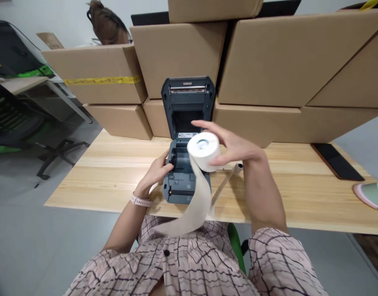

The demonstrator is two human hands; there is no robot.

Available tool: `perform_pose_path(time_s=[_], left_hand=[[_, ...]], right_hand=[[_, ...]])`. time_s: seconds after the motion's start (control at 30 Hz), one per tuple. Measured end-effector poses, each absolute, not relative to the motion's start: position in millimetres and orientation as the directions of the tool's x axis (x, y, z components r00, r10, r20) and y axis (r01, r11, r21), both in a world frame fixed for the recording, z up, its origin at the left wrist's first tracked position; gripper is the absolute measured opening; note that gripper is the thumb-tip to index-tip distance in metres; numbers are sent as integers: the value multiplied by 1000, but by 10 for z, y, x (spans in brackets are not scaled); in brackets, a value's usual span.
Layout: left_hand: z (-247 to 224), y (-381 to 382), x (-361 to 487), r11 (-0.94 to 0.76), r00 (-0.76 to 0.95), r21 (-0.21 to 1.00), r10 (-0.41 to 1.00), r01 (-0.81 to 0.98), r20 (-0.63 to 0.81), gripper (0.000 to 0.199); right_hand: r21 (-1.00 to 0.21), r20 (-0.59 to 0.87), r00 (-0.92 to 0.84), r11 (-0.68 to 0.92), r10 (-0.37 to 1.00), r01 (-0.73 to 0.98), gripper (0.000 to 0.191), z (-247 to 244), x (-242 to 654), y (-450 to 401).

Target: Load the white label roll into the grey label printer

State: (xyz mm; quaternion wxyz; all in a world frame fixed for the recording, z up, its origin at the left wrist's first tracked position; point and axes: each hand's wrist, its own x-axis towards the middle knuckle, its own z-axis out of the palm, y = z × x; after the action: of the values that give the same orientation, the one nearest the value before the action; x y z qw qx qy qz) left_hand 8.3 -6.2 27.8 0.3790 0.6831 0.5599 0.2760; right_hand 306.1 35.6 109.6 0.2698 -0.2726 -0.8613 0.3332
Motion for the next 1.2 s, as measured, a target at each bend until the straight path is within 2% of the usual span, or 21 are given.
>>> perform_pose_path(time_s=[0.1, 0.23, 0.43, 0.6, 0.8, 0.9, 1.03, 1.1, 1.2], left_hand=[[268, -64, 87, -67, 214, 831, 975, 552, -63, 75], [240, -54, 86, -78, 219, 840, 975, 537, -49, 76], [212, -41, 74, -103, 225, 839, 974, 534, -24, 76], [242, -41, 76, -104, 232, 838, 972, 535, -27, 77], [307, -58, 95, -86, 214, 804, 975, 589, -53, 78], [326, -66, 107, -76, 210, 795, 975, 602, -66, 78], [323, -74, 114, -99, 209, 785, 977, 612, -40, 75], [312, -78, 112, -112, 213, 782, 977, 613, -28, 73], [294, -80, 105, -124, 225, 793, 974, 596, -17, 72]], right_hand=[[-762, 322, -556, 558, 766, 328, 112, 1108, 3473, 323], [-784, 242, -363, 402, 900, 473, 105, 836, 3797, 435], [-790, 119, -299, 273, 947, 549, 105, 362, 3712, 649], [-901, 0, -268, 116, 963, 417, 102, 176, 3741, 578], [-986, -128, -220, -100, 967, 134, 77, 121, 4215, 4], [-970, -224, -297, -183, 928, 160, 76, 5, 4244, -208], [-966, -210, -366, -135, 906, 221, 54, -86, 4075, -237], [-989, -105, -470, -43, 877, 140, 47, 45, 3954, -232], [-970, 138, -617, 232, 775, 75, 45, 481, 3656, -253]])
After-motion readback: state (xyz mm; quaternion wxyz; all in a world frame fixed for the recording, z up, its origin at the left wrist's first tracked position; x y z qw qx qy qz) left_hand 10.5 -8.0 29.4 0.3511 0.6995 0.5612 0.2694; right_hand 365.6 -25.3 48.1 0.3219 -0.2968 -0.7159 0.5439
